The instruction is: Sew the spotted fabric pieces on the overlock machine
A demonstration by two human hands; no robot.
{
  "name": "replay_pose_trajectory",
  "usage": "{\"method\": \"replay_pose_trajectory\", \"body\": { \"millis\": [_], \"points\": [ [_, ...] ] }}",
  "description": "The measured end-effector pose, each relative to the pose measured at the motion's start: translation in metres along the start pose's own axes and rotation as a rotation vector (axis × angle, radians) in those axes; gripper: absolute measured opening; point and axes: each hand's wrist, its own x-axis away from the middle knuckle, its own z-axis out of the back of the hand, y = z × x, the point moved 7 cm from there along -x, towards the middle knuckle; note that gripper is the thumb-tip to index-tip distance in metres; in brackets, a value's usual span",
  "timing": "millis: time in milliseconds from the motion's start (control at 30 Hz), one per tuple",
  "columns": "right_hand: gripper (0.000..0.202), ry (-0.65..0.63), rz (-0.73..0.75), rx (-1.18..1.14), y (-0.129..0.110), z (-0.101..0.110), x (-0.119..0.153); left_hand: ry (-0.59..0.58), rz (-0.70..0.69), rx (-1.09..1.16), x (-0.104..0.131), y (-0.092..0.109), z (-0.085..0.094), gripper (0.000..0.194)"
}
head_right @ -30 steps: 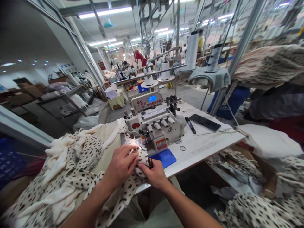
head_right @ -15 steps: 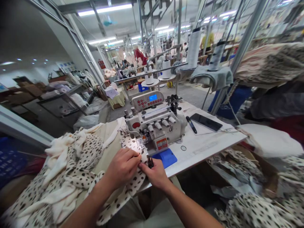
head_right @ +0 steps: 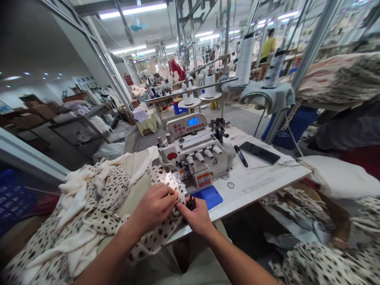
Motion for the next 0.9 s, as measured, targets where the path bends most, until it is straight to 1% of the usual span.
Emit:
{"method": "replay_pose_trajectory", "body": {
  "millis": [333, 433, 567, 700, 833, 900],
  "points": [
    [0.032, 0.011, -0.022, -0.040, 0.004, 0.000, -0.001, 0.001, 0.050, -0.032, 0.000, -0.004, -0.003, 0.014],
    [0.032, 0.048, -0.039, -0.075, 0.008, 0.004, 0.000, 0.019, 0.048, -0.038, -0.001, -0.002, -0.002, 0.013],
    [0.031, 0.093, -0.014, -0.153, 0.011, 0.008, 0.002, 0.034, 0.043, -0.053, -0.003, 0.000, 0.000, 0.014],
    [0.030, 0.118, -0.010, -0.133, 0.010, 0.010, 0.002, 0.014, 0.045, -0.048, -0.005, -0.001, 0.001, 0.015],
    [0.031, 0.096, -0.006, -0.078, 0.004, 0.008, 0.001, 0.015, 0.089, -0.017, -0.002, -0.006, 0.001, 0.016],
    [0.032, 0.056, -0.012, -0.057, 0.002, 0.006, 0.001, 0.050, 0.140, -0.004, 0.005, -0.007, 0.001, 0.018]
  ]
}}
